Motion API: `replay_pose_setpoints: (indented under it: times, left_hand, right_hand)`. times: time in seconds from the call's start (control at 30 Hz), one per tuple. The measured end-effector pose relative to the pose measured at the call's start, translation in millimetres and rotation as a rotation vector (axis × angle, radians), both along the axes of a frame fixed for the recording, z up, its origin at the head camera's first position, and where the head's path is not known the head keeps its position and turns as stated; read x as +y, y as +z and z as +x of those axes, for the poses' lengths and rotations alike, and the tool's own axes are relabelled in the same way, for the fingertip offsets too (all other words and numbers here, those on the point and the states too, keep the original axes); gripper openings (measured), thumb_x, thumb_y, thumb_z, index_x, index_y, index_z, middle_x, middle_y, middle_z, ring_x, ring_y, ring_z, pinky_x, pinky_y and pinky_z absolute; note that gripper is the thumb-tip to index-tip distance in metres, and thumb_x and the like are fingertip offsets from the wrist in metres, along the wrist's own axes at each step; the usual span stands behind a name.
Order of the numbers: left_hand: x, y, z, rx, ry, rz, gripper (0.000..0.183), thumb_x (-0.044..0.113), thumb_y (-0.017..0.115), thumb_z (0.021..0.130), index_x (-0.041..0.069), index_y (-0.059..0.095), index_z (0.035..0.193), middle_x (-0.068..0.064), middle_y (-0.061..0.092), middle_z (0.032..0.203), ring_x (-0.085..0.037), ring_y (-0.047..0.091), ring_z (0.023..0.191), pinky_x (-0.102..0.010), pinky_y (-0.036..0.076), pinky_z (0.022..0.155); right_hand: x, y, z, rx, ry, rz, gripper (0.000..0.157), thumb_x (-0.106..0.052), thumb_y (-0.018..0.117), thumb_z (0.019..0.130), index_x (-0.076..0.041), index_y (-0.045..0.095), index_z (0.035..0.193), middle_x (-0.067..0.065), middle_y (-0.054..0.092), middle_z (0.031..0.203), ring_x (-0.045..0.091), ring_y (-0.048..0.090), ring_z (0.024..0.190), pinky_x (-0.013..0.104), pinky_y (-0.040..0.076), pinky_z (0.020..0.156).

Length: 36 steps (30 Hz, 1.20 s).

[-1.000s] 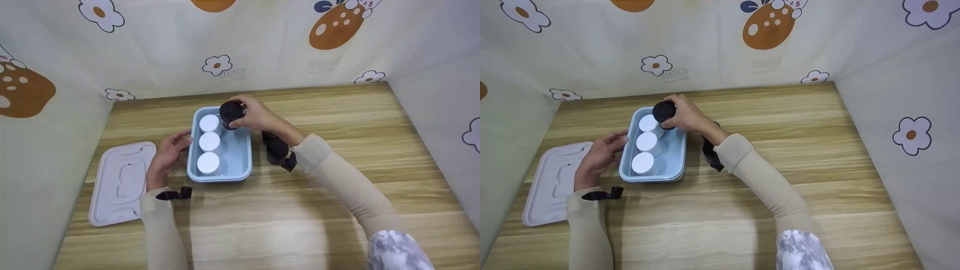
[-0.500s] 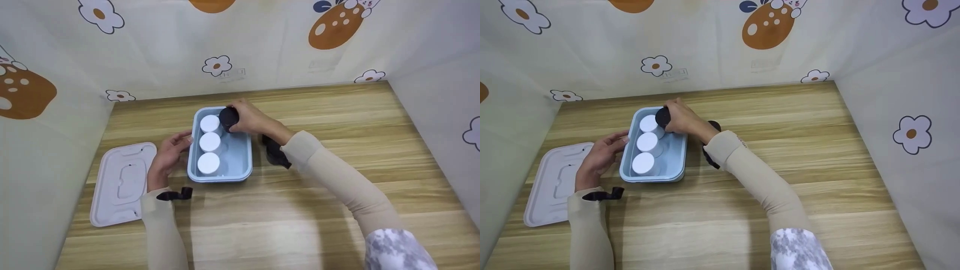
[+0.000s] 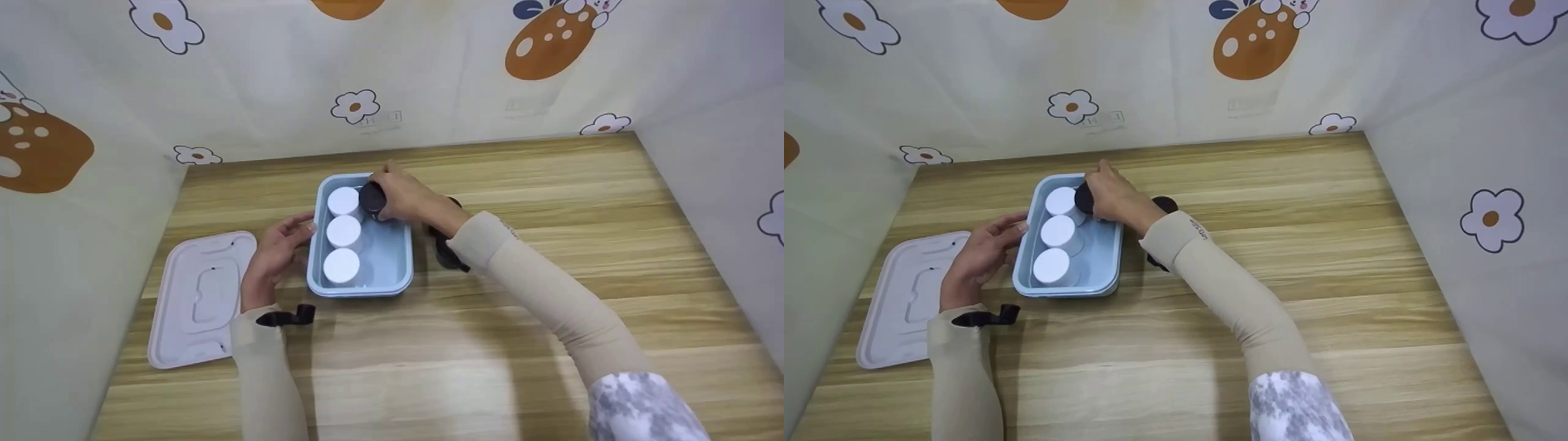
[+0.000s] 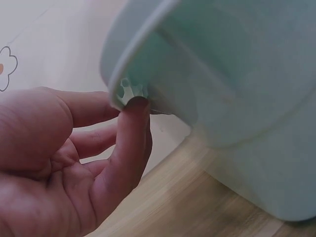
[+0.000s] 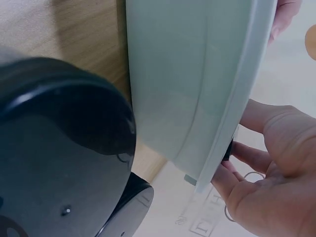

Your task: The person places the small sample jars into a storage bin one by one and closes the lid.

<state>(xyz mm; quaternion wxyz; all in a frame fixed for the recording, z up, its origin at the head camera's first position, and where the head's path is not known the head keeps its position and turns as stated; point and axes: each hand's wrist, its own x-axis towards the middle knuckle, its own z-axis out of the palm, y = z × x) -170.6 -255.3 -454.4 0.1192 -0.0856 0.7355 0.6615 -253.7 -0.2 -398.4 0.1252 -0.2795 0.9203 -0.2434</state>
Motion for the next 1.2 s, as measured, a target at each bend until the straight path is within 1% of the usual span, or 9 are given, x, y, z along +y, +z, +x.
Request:
replay_pose_setpoints:
  times: [0.23, 0.33, 0.47, 0.53, 0.7, 0.8, 0.9, 1.03, 1.2]
  left_hand:
    - [1, 0.7, 0.2, -0.013, -0.005, 0.0, 0.047, 0.023, 0.059, 0.102, 0.005, 0.051, 0.145, 0.005, 0.072, 0.104, -0.011, 0.069, 0.092, -0.029, 0.06, 0.063]
    - [1, 0.4, 0.5, -0.024, -0.006, 0.006, 0.047, 0.022, 0.059, 0.102, 0.005, 0.051, 0.145, 0.006, 0.071, 0.103, -0.011, 0.069, 0.091, -0.029, 0.06, 0.061]
    - [3, 0.7, 0.0, -0.018, -0.012, -0.003, 0.047, 0.023, 0.059, 0.102, 0.005, 0.051, 0.145, 0.005, 0.071, 0.101, -0.011, 0.068, 0.091, -0.029, 0.061, 0.064]
    - [4, 1.3, -0.4, -0.018, -0.018, -0.01, 0.048, 0.024, 0.06, 0.102, 0.006, 0.051, 0.145, 0.004, 0.071, 0.102, -0.012, 0.068, 0.092, -0.03, 0.061, 0.065]
    - [4, 2.8, -1.2, -0.021, -0.02, -0.036, 0.046, 0.026, 0.06, 0.102, 0.01, 0.053, 0.144, 0.001, 0.07, 0.106, -0.014, 0.068, 0.095, -0.031, 0.061, 0.065]
    - [3, 3.2, -1.6, -0.004, -0.026, -0.051, 0.046, 0.027, 0.06, 0.102, 0.009, 0.053, 0.144, 0.001, 0.07, 0.105, -0.013, 0.069, 0.095, -0.03, 0.061, 0.069]
    - [2, 3.2, -1.4, 0.002, -0.03, -0.044, 0.048, 0.026, 0.06, 0.102, 0.006, 0.051, 0.144, 0.003, 0.07, 0.103, -0.012, 0.069, 0.092, -0.028, 0.06, 0.067]
    - [1, 2.1, -0.2, -0.015, -0.025, -0.008, 0.048, 0.022, 0.058, 0.102, 0.004, 0.049, 0.146, 0.004, 0.07, 0.101, -0.01, 0.069, 0.089, -0.027, 0.059, 0.058]
    - [-1, 2.4, 0.8, -0.025, -0.017, -0.019, 0.048, 0.023, 0.059, 0.102, 0.006, 0.049, 0.146, 0.005, 0.07, 0.1, -0.01, 0.069, 0.089, -0.028, 0.059, 0.059]
  right_hand:
    - [0, -3.8, -0.4, 0.003, 0.017, 0.083, 0.064, -0.006, 0.083, 0.079, -0.003, 0.056, 0.137, 0.02, 0.048, 0.131, 0.033, 0.057, 0.117, 0.042, 0.05, 0.106]
    - [-1, -5.9, 1.4, 0.053, 0.039, 0.13, 0.059, -0.007, 0.082, 0.08, 0.0, 0.058, 0.133, 0.02, 0.05, 0.131, 0.033, 0.057, 0.117, 0.043, 0.051, 0.105]
    - [0, -7.2, 3.8, 0.142, 0.061, 0.183, 0.053, -0.008, 0.082, 0.08, 0.004, 0.06, 0.126, 0.022, 0.052, 0.131, 0.035, 0.056, 0.121, 0.044, 0.05, 0.105]
    - [1, -7.0, 4.3, 0.155, 0.063, 0.193, 0.053, -0.008, 0.082, 0.081, 0.005, 0.059, 0.126, 0.023, 0.052, 0.133, 0.035, 0.055, 0.123, 0.044, 0.05, 0.107]
    - [3, -3.4, 3.6, 0.093, 0.054, 0.179, 0.059, -0.004, 0.08, 0.081, 0.004, 0.055, 0.133, 0.025, 0.048, 0.139, 0.034, 0.053, 0.124, 0.042, 0.048, 0.109]
    - [5, -0.4, 3.4, 0.064, 0.049, 0.164, 0.061, -0.002, 0.078, 0.082, 0.002, 0.052, 0.137, 0.024, 0.048, 0.138, 0.034, 0.054, 0.122, 0.042, 0.049, 0.107]
    - [6, -0.3, 3.6, 0.081, 0.06, 0.154, 0.058, 0.001, 0.074, 0.084, 0.002, 0.052, 0.138, 0.024, 0.05, 0.133, 0.033, 0.055, 0.118, 0.042, 0.051, 0.104]
    - [8, -2.0, 4.5, 0.117, 0.082, 0.139, 0.057, 0.004, 0.071, 0.084, 0.002, 0.053, 0.138, 0.024, 0.052, 0.13, 0.033, 0.057, 0.116, 0.042, 0.052, 0.102]
    - [11, 2.2, 6.6, 0.058, 0.09, 0.117, 0.063, 0.001, 0.072, 0.086, -0.003, 0.049, 0.145, 0.023, 0.049, 0.137, 0.034, 0.053, 0.124, 0.043, 0.048, 0.109]
